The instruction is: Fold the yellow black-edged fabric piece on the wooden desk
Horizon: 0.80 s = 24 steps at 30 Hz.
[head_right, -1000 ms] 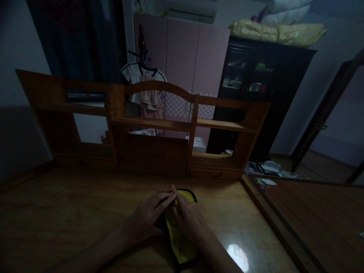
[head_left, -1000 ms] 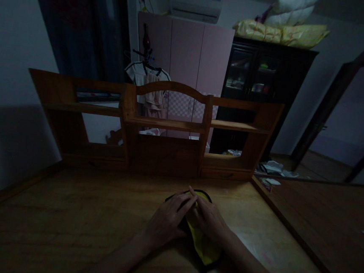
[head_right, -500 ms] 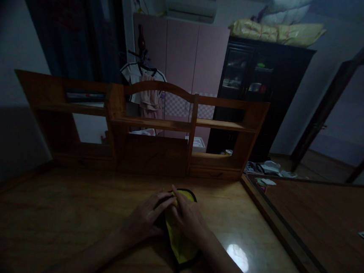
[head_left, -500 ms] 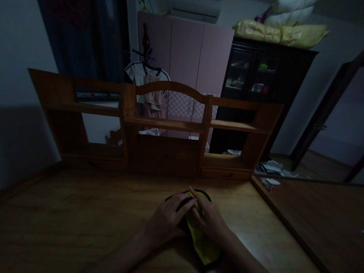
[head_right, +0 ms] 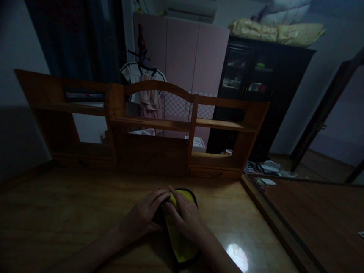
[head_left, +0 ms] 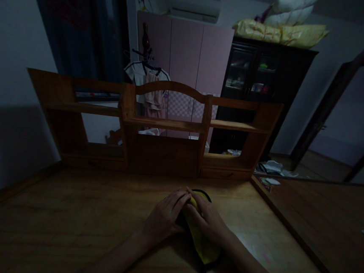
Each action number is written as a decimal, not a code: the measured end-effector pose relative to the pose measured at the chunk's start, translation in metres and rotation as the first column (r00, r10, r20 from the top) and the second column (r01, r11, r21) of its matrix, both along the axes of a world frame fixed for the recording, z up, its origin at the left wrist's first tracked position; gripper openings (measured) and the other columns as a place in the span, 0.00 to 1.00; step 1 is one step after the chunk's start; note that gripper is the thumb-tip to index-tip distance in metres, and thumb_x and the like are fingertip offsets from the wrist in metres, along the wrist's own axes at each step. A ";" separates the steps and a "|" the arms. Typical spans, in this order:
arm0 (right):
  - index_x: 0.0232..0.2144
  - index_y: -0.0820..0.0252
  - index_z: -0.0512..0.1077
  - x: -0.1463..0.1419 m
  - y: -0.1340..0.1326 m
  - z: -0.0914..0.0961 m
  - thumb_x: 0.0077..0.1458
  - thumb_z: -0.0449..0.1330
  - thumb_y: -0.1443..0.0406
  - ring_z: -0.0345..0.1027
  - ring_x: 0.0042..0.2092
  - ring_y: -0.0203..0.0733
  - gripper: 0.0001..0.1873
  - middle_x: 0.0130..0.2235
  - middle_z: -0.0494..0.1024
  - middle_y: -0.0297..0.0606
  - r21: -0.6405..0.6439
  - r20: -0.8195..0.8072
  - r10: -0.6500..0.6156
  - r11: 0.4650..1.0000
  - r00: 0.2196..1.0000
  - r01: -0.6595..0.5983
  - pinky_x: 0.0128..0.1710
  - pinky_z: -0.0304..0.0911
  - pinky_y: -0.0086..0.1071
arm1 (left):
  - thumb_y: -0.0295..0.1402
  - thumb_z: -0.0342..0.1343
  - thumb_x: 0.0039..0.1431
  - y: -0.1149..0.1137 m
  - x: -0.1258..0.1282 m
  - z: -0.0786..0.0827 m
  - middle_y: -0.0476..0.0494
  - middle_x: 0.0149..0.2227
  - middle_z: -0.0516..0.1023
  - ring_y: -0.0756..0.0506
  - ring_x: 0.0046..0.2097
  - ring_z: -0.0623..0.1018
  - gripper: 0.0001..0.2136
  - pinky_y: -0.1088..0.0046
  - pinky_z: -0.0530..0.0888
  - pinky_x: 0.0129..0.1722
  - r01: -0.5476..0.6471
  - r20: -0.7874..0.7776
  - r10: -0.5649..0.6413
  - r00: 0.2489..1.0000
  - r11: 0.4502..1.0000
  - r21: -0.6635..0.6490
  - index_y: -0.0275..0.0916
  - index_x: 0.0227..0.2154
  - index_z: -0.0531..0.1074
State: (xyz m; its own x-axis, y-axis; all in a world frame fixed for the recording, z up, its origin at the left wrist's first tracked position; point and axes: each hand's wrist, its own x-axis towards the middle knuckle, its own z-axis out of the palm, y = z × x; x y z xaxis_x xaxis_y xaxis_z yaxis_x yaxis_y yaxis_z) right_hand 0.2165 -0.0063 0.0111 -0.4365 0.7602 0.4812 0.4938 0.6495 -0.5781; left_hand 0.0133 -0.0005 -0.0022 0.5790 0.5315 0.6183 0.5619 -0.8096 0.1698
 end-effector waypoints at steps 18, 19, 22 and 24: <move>0.67 0.49 0.45 0.003 0.012 -0.018 0.64 0.50 0.67 0.66 0.56 0.46 0.32 0.58 0.70 0.43 0.030 0.012 0.027 0.999 1.000 -0.028 0.55 0.64 0.45 | 0.31 0.71 0.43 0.002 0.001 -0.002 0.34 0.59 0.63 0.33 0.60 0.65 0.43 0.51 0.70 0.56 0.031 -0.065 -0.025 0.998 0.995 0.092 0.43 0.62 0.55; 0.67 0.49 0.46 0.003 0.012 -0.019 0.64 0.50 0.67 0.66 0.57 0.46 0.32 0.58 0.70 0.43 0.031 0.013 0.029 0.999 0.999 -0.030 0.56 0.64 0.45 | 0.31 0.71 0.43 0.001 0.001 -0.002 0.34 0.59 0.62 0.33 0.61 0.65 0.43 0.52 0.70 0.56 0.032 -0.070 -0.025 0.997 0.995 0.091 0.43 0.62 0.56; 0.67 0.49 0.47 0.003 0.014 -0.021 0.63 0.50 0.68 0.65 0.58 0.46 0.33 0.59 0.69 0.43 0.042 0.016 0.034 0.999 0.999 -0.034 0.56 0.63 0.45 | 0.30 0.71 0.43 0.001 0.001 -0.002 0.34 0.59 0.63 0.33 0.60 0.65 0.43 0.52 0.70 0.56 0.043 -0.084 -0.036 0.996 0.995 0.090 0.43 0.62 0.56; 0.67 0.50 0.47 0.002 0.014 -0.022 0.63 0.50 0.69 0.65 0.58 0.46 0.32 0.59 0.69 0.43 0.044 0.017 0.034 0.998 0.999 -0.035 0.56 0.64 0.46 | 0.30 0.70 0.44 0.001 0.001 -0.001 0.35 0.59 0.63 0.33 0.60 0.65 0.42 0.51 0.70 0.56 0.044 -0.081 -0.037 0.996 0.995 0.090 0.44 0.62 0.56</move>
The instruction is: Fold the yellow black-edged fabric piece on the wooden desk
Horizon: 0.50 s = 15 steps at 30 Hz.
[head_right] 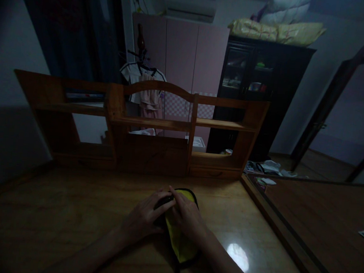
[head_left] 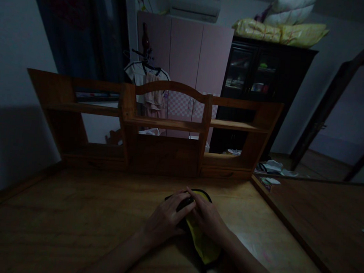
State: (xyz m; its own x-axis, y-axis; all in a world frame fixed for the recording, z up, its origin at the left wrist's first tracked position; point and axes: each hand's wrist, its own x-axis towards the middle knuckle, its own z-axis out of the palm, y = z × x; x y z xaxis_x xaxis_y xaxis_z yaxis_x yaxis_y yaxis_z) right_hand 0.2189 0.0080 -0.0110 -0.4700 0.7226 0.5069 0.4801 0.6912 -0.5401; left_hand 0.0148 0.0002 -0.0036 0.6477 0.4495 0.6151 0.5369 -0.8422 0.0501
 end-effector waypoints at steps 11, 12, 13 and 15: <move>0.65 0.52 0.52 -0.001 0.001 0.001 0.61 0.52 0.70 0.67 0.56 0.47 0.32 0.57 0.71 0.45 0.002 -0.001 -0.014 1.000 1.000 0.014 0.54 0.65 0.46 | 0.29 0.70 0.44 0.000 0.001 0.001 0.34 0.59 0.63 0.33 0.60 0.66 0.40 0.52 0.70 0.56 0.005 -0.002 -0.005 1.000 1.000 0.029 0.42 0.60 0.59; 0.65 0.52 0.52 -0.001 0.001 0.001 0.61 0.52 0.69 0.68 0.55 0.47 0.31 0.56 0.72 0.45 0.004 0.000 -0.017 1.000 1.000 0.017 0.53 0.66 0.46 | 0.30 0.69 0.44 0.000 0.001 0.001 0.34 0.59 0.63 0.33 0.60 0.66 0.39 0.52 0.70 0.55 0.004 0.002 -0.004 1.000 1.000 0.029 0.42 0.60 0.59; 0.65 0.52 0.53 -0.001 0.002 0.000 0.61 0.52 0.69 0.68 0.55 0.47 0.31 0.56 0.72 0.45 0.009 -0.001 -0.017 1.000 1.000 0.017 0.53 0.67 0.45 | 0.30 0.69 0.45 0.000 0.001 0.001 0.34 0.59 0.63 0.33 0.60 0.66 0.38 0.52 0.71 0.55 0.004 0.008 -0.004 1.000 1.000 0.029 0.42 0.60 0.59; 0.65 0.52 0.53 0.000 0.003 -0.001 0.61 0.52 0.69 0.69 0.55 0.47 0.31 0.56 0.73 0.45 0.020 -0.003 -0.012 1.000 1.000 0.012 0.53 0.67 0.45 | 0.30 0.68 0.46 0.000 0.001 0.001 0.34 0.59 0.64 0.33 0.60 0.67 0.38 0.52 0.70 0.55 0.003 0.011 -0.003 1.000 1.000 0.027 0.43 0.60 0.59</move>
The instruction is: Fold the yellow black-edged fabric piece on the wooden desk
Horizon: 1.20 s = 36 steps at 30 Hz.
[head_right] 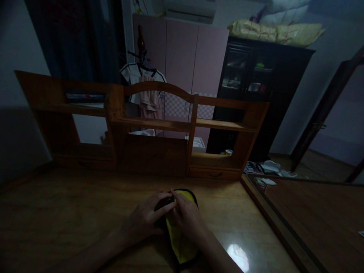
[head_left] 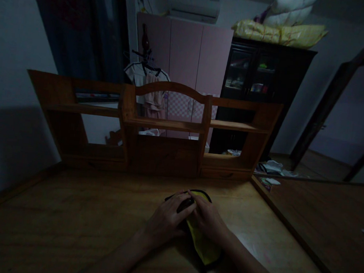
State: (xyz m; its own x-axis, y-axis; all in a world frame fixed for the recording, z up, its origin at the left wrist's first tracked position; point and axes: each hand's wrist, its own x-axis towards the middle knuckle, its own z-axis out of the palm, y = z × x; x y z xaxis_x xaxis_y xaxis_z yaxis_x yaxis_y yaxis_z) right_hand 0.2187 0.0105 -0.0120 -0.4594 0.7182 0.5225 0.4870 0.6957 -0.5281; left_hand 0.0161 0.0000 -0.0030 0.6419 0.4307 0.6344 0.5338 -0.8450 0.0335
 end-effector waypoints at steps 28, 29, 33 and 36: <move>0.39 0.60 0.74 -0.001 -0.002 0.016 0.63 0.53 0.53 0.72 0.40 0.45 0.18 0.38 0.79 0.37 -0.386 -0.319 -0.040 0.918 0.947 -0.091 0.40 0.67 0.33 | 0.43 0.65 0.53 -0.001 -0.003 -0.001 0.30 0.58 0.65 0.34 0.61 0.67 0.43 0.52 0.68 0.59 -0.048 0.074 0.049 0.996 0.999 -0.012 0.35 0.64 0.47; 0.39 0.60 0.74 -0.001 -0.001 0.016 0.63 0.53 0.52 0.72 0.41 0.46 0.19 0.38 0.79 0.37 -0.421 -0.351 -0.035 0.899 0.936 -0.124 0.41 0.66 0.34 | 0.44 0.64 0.53 -0.001 -0.003 0.000 0.30 0.58 0.65 0.34 0.60 0.67 0.43 0.52 0.68 0.59 -0.044 0.072 0.044 0.996 0.999 0.000 0.35 0.64 0.47; 0.39 0.60 0.75 0.002 0.002 0.016 0.60 0.57 0.51 0.72 0.43 0.47 0.19 0.38 0.79 0.37 -0.484 -0.384 -0.044 0.860 0.922 -0.161 0.43 0.66 0.36 | 0.45 0.65 0.53 -0.001 -0.003 0.000 0.30 0.58 0.65 0.34 0.61 0.66 0.43 0.53 0.67 0.60 -0.025 0.070 0.024 0.997 1.000 0.008 0.34 0.64 0.47; 0.38 0.60 0.75 0.004 0.002 0.016 0.59 0.57 0.50 0.72 0.43 0.48 0.19 0.38 0.78 0.37 -0.500 -0.383 -0.039 0.849 0.923 -0.172 0.44 0.66 0.37 | 0.43 0.65 0.53 -0.001 -0.002 -0.001 0.30 0.58 0.65 0.34 0.61 0.66 0.42 0.51 0.67 0.60 -0.004 0.080 0.004 0.997 1.000 -0.002 0.34 0.63 0.49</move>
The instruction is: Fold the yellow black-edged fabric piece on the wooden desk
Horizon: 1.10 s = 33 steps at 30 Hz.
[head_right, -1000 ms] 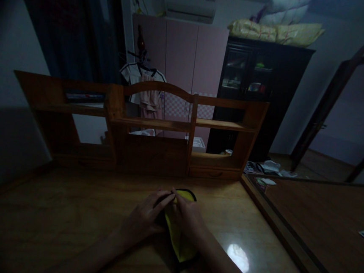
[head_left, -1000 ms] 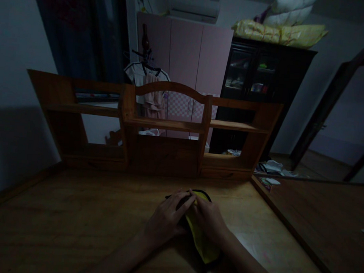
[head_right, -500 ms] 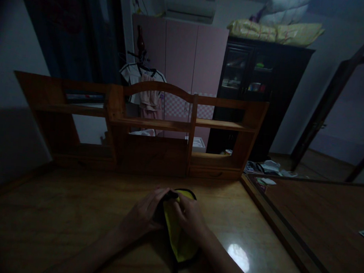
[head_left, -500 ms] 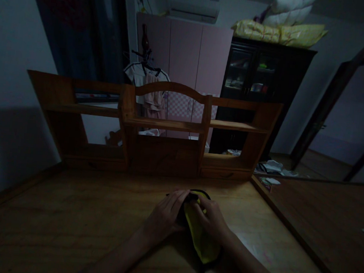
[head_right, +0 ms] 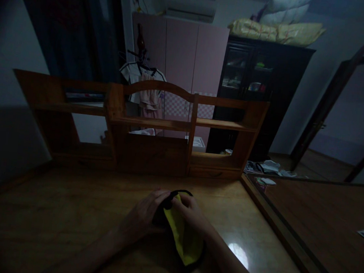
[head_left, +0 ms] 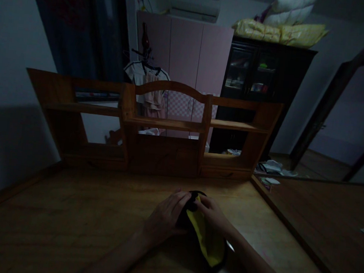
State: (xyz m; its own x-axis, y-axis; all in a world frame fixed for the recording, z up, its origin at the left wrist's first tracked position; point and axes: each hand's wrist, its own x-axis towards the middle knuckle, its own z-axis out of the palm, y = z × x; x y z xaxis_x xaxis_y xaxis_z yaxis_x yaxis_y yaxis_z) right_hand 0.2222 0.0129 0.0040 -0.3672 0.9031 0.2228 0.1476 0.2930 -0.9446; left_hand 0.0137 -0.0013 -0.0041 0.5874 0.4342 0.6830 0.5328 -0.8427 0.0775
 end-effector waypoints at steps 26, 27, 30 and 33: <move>0.44 0.60 0.75 0.005 0.005 -0.008 0.57 0.59 0.52 0.72 0.47 0.52 0.20 0.43 0.80 0.41 0.061 0.015 -0.037 0.997 0.999 0.036 0.49 0.66 0.43 | 0.35 0.68 0.48 -0.002 0.004 0.000 0.32 0.56 0.67 0.35 0.59 0.68 0.42 0.51 0.67 0.59 0.052 0.053 -0.049 0.997 0.997 -0.051 0.35 0.62 0.50; 0.44 0.60 0.76 0.005 0.005 -0.007 0.57 0.59 0.52 0.72 0.47 0.52 0.20 0.43 0.80 0.41 0.067 0.017 -0.033 0.997 0.999 0.032 0.50 0.66 0.43 | 0.35 0.68 0.48 -0.002 0.004 0.000 0.32 0.57 0.67 0.34 0.59 0.68 0.42 0.51 0.67 0.59 0.049 0.048 -0.046 0.998 0.998 -0.050 0.35 0.62 0.50; 0.44 0.59 0.76 0.003 0.002 -0.001 0.56 0.59 0.53 0.72 0.47 0.52 0.20 0.43 0.80 0.41 0.076 0.014 -0.014 0.997 1.000 0.013 0.49 0.66 0.43 | 0.34 0.67 0.49 -0.002 0.004 0.000 0.31 0.57 0.66 0.34 0.60 0.67 0.41 0.50 0.66 0.60 0.051 0.029 -0.050 0.998 0.998 -0.041 0.35 0.62 0.50; 0.44 0.60 0.76 0.002 -0.001 0.004 0.56 0.58 0.53 0.72 0.47 0.52 0.20 0.42 0.80 0.41 0.068 -0.001 0.000 0.998 1.000 0.000 0.49 0.66 0.42 | 0.34 0.66 0.50 -0.002 0.004 0.001 0.31 0.57 0.66 0.34 0.60 0.66 0.41 0.50 0.65 0.61 0.058 0.016 -0.058 0.998 0.998 -0.032 0.34 0.62 0.49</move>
